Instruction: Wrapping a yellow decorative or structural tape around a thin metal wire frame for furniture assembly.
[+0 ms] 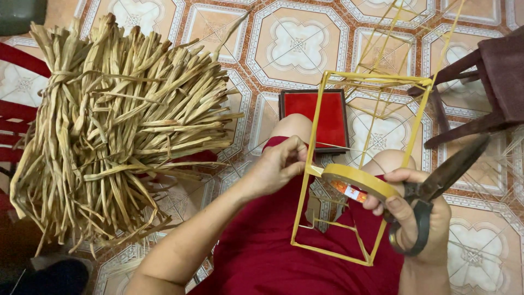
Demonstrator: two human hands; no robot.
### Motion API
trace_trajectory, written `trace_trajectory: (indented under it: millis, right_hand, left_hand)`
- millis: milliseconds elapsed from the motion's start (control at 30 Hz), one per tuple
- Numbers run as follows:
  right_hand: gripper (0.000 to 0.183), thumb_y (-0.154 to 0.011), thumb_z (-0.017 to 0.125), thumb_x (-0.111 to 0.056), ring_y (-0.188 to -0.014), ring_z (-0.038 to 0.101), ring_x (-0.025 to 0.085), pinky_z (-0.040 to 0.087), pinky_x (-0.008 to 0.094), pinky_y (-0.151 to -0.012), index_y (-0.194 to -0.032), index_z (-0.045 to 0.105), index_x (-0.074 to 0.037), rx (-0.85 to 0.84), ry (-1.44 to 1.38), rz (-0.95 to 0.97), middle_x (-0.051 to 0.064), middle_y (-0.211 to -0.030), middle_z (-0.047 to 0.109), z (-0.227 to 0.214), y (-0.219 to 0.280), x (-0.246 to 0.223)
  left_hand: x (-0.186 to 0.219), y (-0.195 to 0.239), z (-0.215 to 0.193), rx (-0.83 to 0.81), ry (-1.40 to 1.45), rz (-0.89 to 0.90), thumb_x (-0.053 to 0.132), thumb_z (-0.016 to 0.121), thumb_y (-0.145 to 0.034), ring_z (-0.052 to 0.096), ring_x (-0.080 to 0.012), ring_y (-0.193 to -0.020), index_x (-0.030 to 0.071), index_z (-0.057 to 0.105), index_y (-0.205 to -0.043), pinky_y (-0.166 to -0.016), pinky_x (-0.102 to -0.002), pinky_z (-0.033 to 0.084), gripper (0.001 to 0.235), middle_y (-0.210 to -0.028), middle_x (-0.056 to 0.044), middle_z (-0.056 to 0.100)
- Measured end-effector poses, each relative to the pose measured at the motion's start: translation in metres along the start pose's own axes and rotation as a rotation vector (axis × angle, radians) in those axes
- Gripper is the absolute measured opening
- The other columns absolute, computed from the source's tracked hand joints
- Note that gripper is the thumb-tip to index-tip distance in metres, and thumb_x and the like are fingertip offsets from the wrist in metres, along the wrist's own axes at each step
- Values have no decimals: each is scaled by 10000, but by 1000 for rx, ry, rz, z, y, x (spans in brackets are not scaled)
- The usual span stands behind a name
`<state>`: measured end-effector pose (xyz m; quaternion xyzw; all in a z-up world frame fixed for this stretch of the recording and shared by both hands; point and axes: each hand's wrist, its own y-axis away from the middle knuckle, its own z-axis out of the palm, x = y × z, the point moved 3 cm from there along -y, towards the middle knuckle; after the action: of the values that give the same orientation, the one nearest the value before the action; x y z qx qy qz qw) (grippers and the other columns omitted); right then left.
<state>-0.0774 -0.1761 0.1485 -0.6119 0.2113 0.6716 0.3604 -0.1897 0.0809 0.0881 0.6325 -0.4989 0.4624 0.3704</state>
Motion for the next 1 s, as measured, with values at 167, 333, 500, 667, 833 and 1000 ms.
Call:
trace_trajectory:
  millis: [167, 333, 500, 667, 833, 1000]
  right_hand:
    - [337, -1005, 649, -105, -836, 745, 258, 617, 309, -717, -1256, 549, 96, -51, 15, 74, 234, -942, 730, -1, -7, -17]
    - [452, -969, 652, -152, -806, 756, 239, 638, 321, -707, -1311, 553, 125, -186, 93, 154, 252, -986, 765, -78, 3, -51]
    - [461, -976, 676, -116, -725, 694, 242, 594, 303, -598, -1366, 536, 84, -47, 541, 272, 241, -908, 743, -188, 17, -38]
    - [463, -819, 717, -59, -703, 748, 175, 605, 242, -567, -1270, 638, 7, -58, 724, 244, 161, -849, 777, -139, -2, -51]
    - [495, -808, 732, -76, -735, 722, 183, 565, 251, -588, -1289, 644, 2, 15, 753, 320, 138, -872, 775, -136, 0, -39]
    - [440, -890, 757, -74, -710, 731, 214, 562, 277, -537, -1314, 686, 23, 0, 706, 297, 142, -894, 736, -137, -6, -12]
  left_hand:
    - [-2, 1, 5, -122, 592, -191, 42, 640, -958, 711, -128, -939, 77, 531, -1110, -892, -275, 585, 190, -931, -67, 741]
    - [-15, 3, 14, -51, 675, -192, 60, 677, -966, 734, -146, -888, 32, 561, -1127, -856, -287, 599, 200, -902, -97, 762]
    - [-10, 4, 15, -67, 751, -295, 128, 631, -993, 752, -147, -871, 5, 646, -1081, -821, -297, 623, 152, -925, -101, 779]
    - [-14, 6, 18, -34, 645, -298, 193, 591, -1026, 746, -147, -837, 9, 695, -999, -807, -305, 631, 213, -901, -102, 773]
    - [-9, 6, 11, -33, 519, -301, 200, 598, -1027, 734, -150, -821, 0, 694, -1008, -788, -312, 617, 223, -895, -110, 778]
    - [42, 5, -2, 53, -24, -241, 217, 702, -962, 716, -198, -867, -18, 637, -1198, -797, -349, 603, 339, -1026, -162, 755]
